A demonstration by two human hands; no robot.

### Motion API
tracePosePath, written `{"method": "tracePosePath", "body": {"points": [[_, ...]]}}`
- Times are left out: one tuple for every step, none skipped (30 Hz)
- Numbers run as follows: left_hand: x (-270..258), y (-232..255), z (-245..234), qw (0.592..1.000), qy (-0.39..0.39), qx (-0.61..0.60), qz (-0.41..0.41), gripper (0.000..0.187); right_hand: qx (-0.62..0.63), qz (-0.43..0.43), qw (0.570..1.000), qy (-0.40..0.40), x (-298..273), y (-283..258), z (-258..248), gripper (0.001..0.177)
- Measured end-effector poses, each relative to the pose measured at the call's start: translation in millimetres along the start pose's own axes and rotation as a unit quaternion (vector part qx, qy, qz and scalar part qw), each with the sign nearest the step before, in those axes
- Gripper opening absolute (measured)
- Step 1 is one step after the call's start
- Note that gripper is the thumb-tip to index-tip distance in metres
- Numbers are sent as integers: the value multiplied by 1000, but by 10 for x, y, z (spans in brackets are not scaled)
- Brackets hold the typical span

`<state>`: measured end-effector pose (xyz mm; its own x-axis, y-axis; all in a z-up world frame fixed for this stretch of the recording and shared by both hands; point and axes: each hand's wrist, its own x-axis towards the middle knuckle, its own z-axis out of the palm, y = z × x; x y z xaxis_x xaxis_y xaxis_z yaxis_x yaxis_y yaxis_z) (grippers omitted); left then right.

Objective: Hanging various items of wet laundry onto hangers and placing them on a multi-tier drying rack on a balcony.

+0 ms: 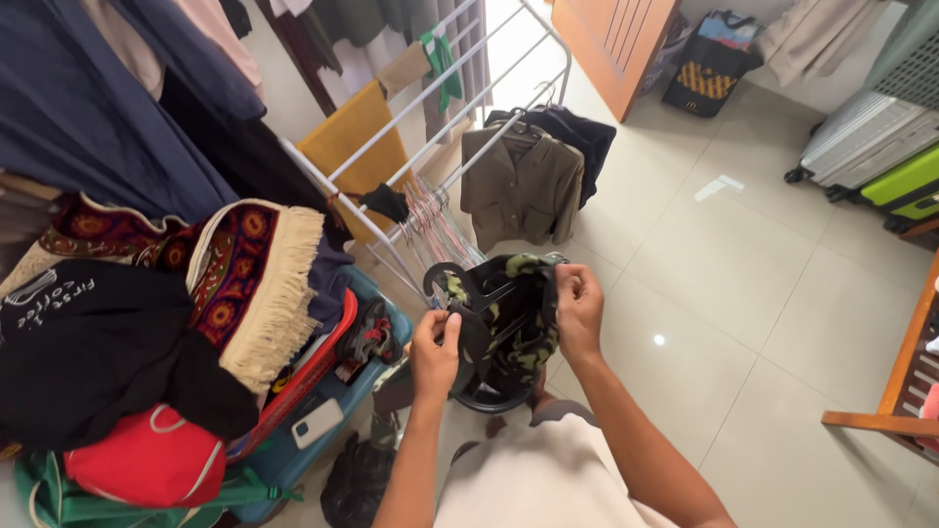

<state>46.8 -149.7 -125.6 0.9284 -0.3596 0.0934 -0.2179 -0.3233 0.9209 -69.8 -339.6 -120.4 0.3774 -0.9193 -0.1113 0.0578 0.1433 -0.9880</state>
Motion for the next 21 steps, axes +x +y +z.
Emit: {"method": "tracePosePath", "body": {"points": [[-34, -31, -9, 1000, 0, 1, -2, 23, -1, 3, 1000, -1, -99, -102, 30, 25], [-16, -33, -1, 996, -28, -70, -56, 24, 25, -27, 998, -59, -149, -241, 85, 16], [6, -36, 9, 983, -56, -141, -108, 25, 50, -56, 990, -117, -196, -378, 140, 14], [-13, 30, -9, 982, -55, -140, -110, 25, 49, -54, 990, -118, -311, -363, 178, 14], [-30, 96, -25, 977, -51, -161, -129, 25, 47, -23, 988, -147, -425, -349, 217, 21], [-19, 192, -51, 971, -46, -184, -146, 24, 44, 5, 983, -177, -526, -371, 274, 31], [-12, 287, -53, 971, -44, -185, -145, 24, 44, 4, 983, -179, -572, -330, 312, 31], [-42, 359, -63, 974, -41, -170, -142, 25, 83, 3, 972, -219, -650, -262, 333, 39], [-71, 429, -68, 977, -37, -154, -139, 26, 121, 3, 959, -258, -727, -190, 351, 46], [-89, 495, -85, 977, -35, -155, -139, 26, 120, 3, 958, -260, -704, -205, 358, 46], [-108, 566, -102, 981, -40, -138, -131, 25, 110, 3, 964, -242, -683, -225, 363, 47], [-98, 645, -122, 984, -45, -122, -120, 24, 102, 1, 969, -225, -643, -253, 392, 48], [-108, 700, -170, 985, -42, -122, -118, 24, 103, -1, 968, -228, -595, -240, 363, 48], [-133, 748, -212, 994, -65, -68, -63, 24, 111, 38, 972, -204, -557, -218, 320, 45], [-157, 794, -249, 996, -88, -14, -8, 23, 118, 78, 974, -179, -516, -193, 274, 43], [-177, 708, -233, 996, -89, -14, -8, 23, 118, 78, 974, -178, -475, -96, 232, 43], [-195, 620, -214, 993, -100, 40, 49, 26, 121, 109, 970, -183, -432, 3, 189, 36], [-230, 522, -212, 984, -112, 95, 104, 29, 124, 143, 964, -188, -416, 113, 147, 30], [-243, 454, -180, 984, -113, 96, 102, 29, 124, 146, 964, -186, -444, 70, 148, 30], [-247, 388, -141, 980, -103, 141, 95, 24, 147, 193, 951, -193, -457, 21, 155, 26], [-251, 324, -104, 974, -91, 186, 87, 20, 170, 240, 935, -199, -472, -29, 162, 24]]}}
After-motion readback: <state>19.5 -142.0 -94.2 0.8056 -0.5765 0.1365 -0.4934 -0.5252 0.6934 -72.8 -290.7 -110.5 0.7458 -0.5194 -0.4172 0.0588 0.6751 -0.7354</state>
